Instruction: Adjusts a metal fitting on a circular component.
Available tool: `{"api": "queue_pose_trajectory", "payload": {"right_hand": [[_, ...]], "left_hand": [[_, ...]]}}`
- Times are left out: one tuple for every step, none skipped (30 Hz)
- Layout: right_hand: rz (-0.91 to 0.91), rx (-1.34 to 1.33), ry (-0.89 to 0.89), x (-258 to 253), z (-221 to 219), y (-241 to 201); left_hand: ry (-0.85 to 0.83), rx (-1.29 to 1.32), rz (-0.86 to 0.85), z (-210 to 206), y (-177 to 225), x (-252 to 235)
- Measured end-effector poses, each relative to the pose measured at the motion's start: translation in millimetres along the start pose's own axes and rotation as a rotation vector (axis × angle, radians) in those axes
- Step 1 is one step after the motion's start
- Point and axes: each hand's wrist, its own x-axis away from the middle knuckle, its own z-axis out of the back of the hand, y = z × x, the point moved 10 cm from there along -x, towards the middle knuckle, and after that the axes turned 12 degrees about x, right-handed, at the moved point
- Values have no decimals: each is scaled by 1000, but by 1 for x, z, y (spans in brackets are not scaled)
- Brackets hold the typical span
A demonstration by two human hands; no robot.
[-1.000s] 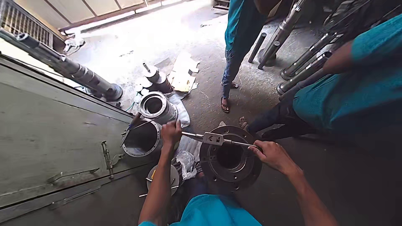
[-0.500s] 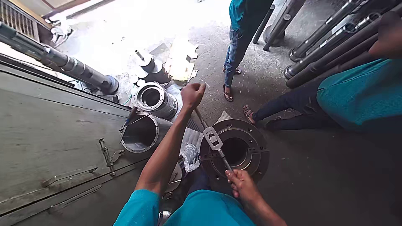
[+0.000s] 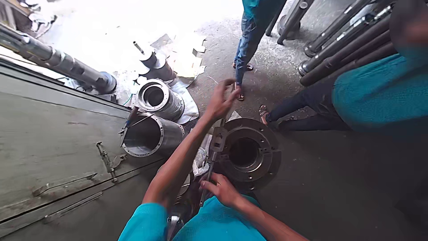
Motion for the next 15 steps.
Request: {"api": "queue_pose_trajectory", "payload": {"right_hand": [[43,270,34,12,31,-10],[135,445,147,24,66,-26],[259,555,299,34,101,-47],[387,649,464,38,140,-74],[517,744,618,35,174,-100],[646,841,742,24,202,-124],[763,934,817,1,227,-147],[844,1024,815,-29,243,-166],[902,1108,749,-63,246,-180],[935,1192,637,-97,240,-191],[938,1291,521,-129,227,-199],[883,1412,403,-154,214,-204],[795,1500,281,-168,208,-211],[725,1560,180,-173,206,-214],[685,1591,100,-170,197,-209]], "left_hand": [[43,-41,66,18,-2,35],[79,-96,157,35,-8,78],[114,-152,224,49,-17,124],[161,-192,275,59,-21,167],[187,-203,336,58,-18,210],[191,-181,409,48,-12,250],[192,-145,474,29,-5,277],[208,-130,531,4,1,297],[261,-174,570,-23,10,313],[359,-285,567,-45,21,317],[491,-441,562,-56,30,318],[584,-548,573,-59,35,316],[633,-609,581,-57,36,311],[661,-631,589,-56,36,307],[668,-625,624,-58,38,312]]}}
